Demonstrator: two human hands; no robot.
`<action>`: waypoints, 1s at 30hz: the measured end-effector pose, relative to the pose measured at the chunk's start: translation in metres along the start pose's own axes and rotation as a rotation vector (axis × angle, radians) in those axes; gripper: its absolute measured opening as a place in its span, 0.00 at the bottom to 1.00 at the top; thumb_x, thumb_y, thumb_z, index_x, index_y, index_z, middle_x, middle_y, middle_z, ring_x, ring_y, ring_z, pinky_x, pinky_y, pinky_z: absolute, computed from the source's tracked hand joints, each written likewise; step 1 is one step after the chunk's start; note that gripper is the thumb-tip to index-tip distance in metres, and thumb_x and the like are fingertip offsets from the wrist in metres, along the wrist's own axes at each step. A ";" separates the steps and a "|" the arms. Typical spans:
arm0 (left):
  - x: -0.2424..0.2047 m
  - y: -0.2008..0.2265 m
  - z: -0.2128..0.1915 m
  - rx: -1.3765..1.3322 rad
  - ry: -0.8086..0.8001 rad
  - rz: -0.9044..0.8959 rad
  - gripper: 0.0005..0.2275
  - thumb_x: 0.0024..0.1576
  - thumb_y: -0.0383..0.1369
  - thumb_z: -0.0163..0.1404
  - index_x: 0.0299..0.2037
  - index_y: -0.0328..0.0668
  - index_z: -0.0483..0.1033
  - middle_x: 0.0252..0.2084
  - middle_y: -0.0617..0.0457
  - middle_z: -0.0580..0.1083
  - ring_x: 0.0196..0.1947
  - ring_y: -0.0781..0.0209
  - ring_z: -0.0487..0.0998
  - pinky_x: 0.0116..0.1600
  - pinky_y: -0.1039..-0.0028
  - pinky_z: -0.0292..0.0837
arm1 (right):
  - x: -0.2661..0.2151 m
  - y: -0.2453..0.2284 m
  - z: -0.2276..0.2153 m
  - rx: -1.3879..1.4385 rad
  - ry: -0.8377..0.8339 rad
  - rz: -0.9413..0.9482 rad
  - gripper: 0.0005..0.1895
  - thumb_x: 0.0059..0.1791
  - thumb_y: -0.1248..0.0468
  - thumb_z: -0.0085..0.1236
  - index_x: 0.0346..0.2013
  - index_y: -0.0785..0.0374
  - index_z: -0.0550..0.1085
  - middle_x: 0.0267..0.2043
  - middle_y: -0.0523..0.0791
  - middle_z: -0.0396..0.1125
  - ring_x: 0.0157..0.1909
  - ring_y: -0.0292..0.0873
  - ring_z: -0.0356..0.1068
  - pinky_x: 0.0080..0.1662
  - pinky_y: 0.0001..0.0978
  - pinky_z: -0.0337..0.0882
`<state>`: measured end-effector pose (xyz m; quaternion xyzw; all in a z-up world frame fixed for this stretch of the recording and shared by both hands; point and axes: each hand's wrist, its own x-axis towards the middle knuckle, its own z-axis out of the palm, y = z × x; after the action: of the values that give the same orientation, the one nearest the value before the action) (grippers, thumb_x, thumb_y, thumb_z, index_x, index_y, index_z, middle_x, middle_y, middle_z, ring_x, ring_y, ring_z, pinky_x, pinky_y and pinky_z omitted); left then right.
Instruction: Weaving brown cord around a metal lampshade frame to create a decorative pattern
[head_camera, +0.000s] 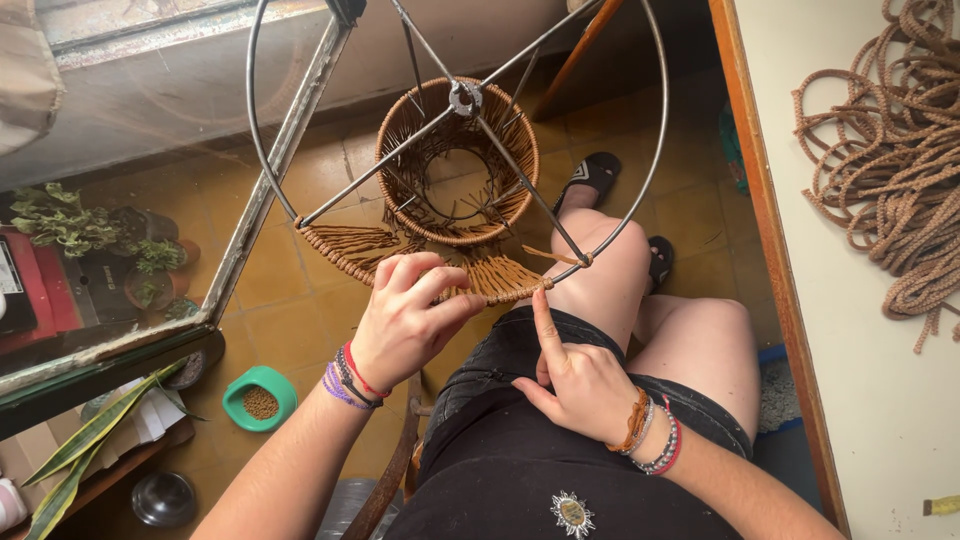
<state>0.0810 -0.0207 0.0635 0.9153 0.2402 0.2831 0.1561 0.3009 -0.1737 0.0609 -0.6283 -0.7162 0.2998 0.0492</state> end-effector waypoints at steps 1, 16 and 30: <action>0.000 0.000 0.000 0.001 0.000 -0.001 0.03 0.64 0.35 0.52 0.40 0.57 0.79 0.45 0.59 0.74 0.48 0.53 0.71 0.54 0.61 0.61 | -0.001 0.000 0.000 0.000 0.000 -0.001 0.59 0.47 0.50 0.65 0.75 0.71 0.36 0.22 0.32 0.72 0.22 0.37 0.73 0.30 0.35 0.72; 0.002 0.002 0.000 -0.005 -0.028 -0.003 0.02 0.63 0.33 0.54 0.41 0.57 0.79 0.44 0.60 0.74 0.47 0.53 0.71 0.52 0.61 0.63 | -0.005 0.012 0.004 -0.024 0.117 -0.015 0.56 0.46 0.54 0.66 0.74 0.72 0.40 0.20 0.30 0.71 0.20 0.34 0.71 0.28 0.32 0.72; 0.041 0.031 0.002 -0.009 0.041 0.076 0.07 0.60 0.34 0.52 0.29 0.54 0.76 0.37 0.58 0.74 0.44 0.54 0.74 0.48 0.64 0.67 | -0.007 0.025 -0.010 0.182 0.116 -0.051 0.52 0.48 0.55 0.58 0.77 0.68 0.40 0.23 0.37 0.72 0.26 0.41 0.76 0.32 0.34 0.76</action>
<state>0.1230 -0.0257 0.0929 0.9171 0.2072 0.3085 0.1443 0.3288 -0.1758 0.0588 -0.6193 -0.6977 0.3251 0.1550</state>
